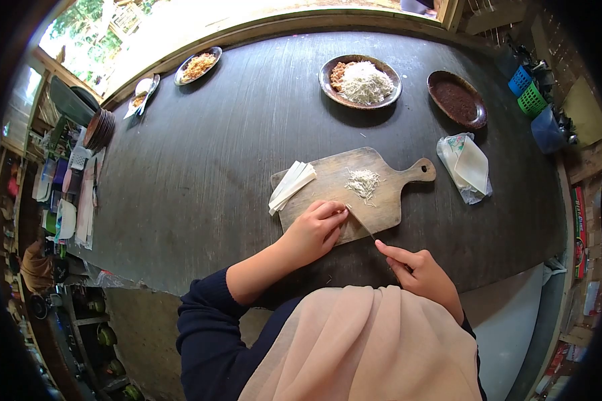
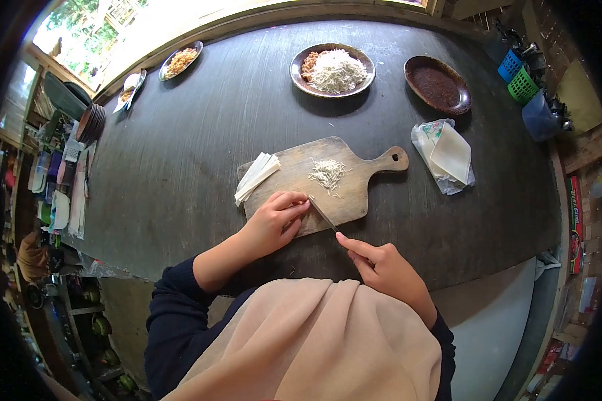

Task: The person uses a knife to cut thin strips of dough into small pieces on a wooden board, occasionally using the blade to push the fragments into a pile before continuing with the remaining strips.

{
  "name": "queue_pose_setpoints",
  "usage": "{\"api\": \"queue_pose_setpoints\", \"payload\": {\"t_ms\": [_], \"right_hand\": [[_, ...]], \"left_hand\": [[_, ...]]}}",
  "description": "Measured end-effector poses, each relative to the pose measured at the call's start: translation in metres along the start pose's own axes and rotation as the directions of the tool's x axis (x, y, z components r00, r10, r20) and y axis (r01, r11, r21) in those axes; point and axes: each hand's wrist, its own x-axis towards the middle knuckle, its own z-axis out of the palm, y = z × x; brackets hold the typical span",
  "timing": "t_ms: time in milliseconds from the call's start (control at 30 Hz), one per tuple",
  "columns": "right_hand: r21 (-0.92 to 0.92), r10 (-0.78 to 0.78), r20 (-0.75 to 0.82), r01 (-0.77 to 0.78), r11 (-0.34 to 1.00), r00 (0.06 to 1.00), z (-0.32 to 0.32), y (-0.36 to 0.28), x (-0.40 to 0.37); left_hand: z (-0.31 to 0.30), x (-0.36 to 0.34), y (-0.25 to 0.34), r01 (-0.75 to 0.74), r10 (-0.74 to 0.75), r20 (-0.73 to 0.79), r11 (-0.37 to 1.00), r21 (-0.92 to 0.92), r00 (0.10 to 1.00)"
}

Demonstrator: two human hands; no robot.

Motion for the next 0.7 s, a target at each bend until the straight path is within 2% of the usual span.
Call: {"api": "queue_pose_setpoints", "payload": {"t_ms": [367,467,700], "right_hand": [[-0.004,0.072,-0.008,-0.072,0.997,0.997,0.003,-0.006,0.005],[0.009,0.009,-0.033,-0.008,1.000,0.999,0.005,-0.005,0.006],[0.018,0.091,-0.007,-0.090,0.996,0.996,-0.002,-0.008,-0.007]], "left_hand": [[0.000,0.000,0.001,-0.004,0.004,0.014,1.000,0.011,1.000],[-0.001,0.000,0.003,-0.005,0.004,0.013,0.998,0.062,1.000],[0.001,-0.001,0.007,0.014,-0.013,-0.016,0.997,0.081,1.000]]}}
